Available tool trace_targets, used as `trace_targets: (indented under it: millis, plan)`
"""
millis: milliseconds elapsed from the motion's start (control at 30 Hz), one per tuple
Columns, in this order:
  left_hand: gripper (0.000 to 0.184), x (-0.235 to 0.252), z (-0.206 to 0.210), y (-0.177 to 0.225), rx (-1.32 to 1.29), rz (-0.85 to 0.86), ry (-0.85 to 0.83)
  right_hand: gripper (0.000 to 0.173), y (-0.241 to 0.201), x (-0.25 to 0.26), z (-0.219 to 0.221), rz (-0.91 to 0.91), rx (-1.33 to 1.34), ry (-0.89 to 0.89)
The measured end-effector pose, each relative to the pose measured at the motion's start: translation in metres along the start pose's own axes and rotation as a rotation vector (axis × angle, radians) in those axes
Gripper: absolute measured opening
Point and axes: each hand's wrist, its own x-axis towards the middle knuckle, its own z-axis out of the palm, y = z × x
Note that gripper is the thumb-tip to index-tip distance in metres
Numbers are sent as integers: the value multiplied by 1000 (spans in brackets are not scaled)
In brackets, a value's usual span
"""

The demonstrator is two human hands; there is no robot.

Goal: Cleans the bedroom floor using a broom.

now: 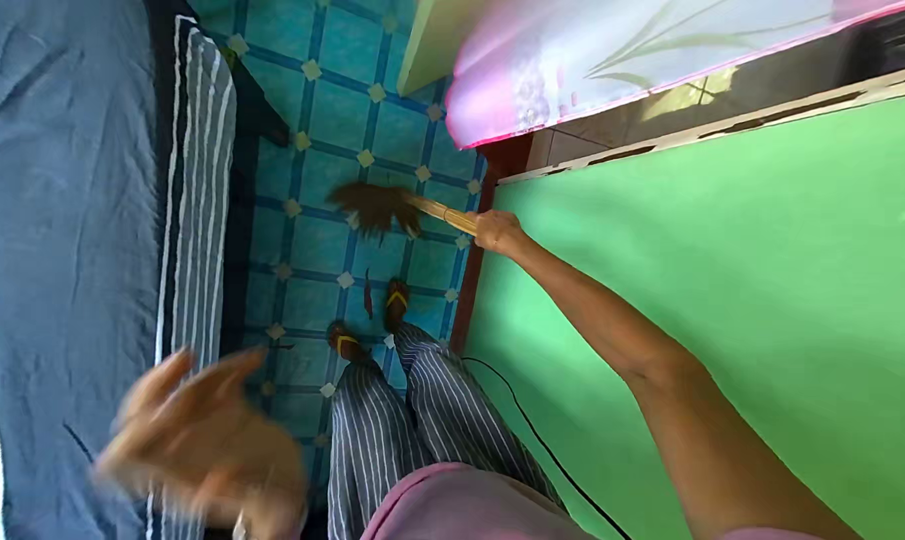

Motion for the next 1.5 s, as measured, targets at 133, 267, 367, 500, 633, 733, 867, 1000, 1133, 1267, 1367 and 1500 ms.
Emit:
trace_targets:
  millis: [133,267,367,500,633,733,867,1000,1133,1267,1367,1500]
  plan:
    - [70,-44,-7,-170,481,-378,-141,71,61,-95,56,46,244,-13]
    - [73,-159,-109,-249,809,-943,-94,75,110,-230,139,268,655,-241]
    - [70,-235,-168,-225,846,-1435,130,69,122,-306,196,456,1093,-346]
    - [60,-247,-181,-192,946,-1543,-11,31,110,-306,249,738,1641,-479]
    - [57,-182,-148,-209,939,-1313,-139,25,83,-186,250,714,2054,-458]
    - [57,-88,-111,-213,803,-1043,-178,20,27,-83,198,667,2220,-445]
    - [50,49,-83,-196,827,-561,-196,17,-76,1,86,598,2094,-491]
    - [50,176,-84,-175,871,-301,-137,25,-140,40,-27,528,2044,-493]
    - [63,288,-102,-180,937,-340,-102,24,-179,45,-102,507,2117,-457]
    - [95,367,-121,-198,974,-605,-38,20,-184,-13,-134,466,1995,-386]
    - [104,394,-126,-216,1049,-826,-75,34,-158,-67,-128,416,1668,-323]
    - [104,396,-120,-225,1095,-907,-67,52,-107,-103,-116,293,1086,-294]
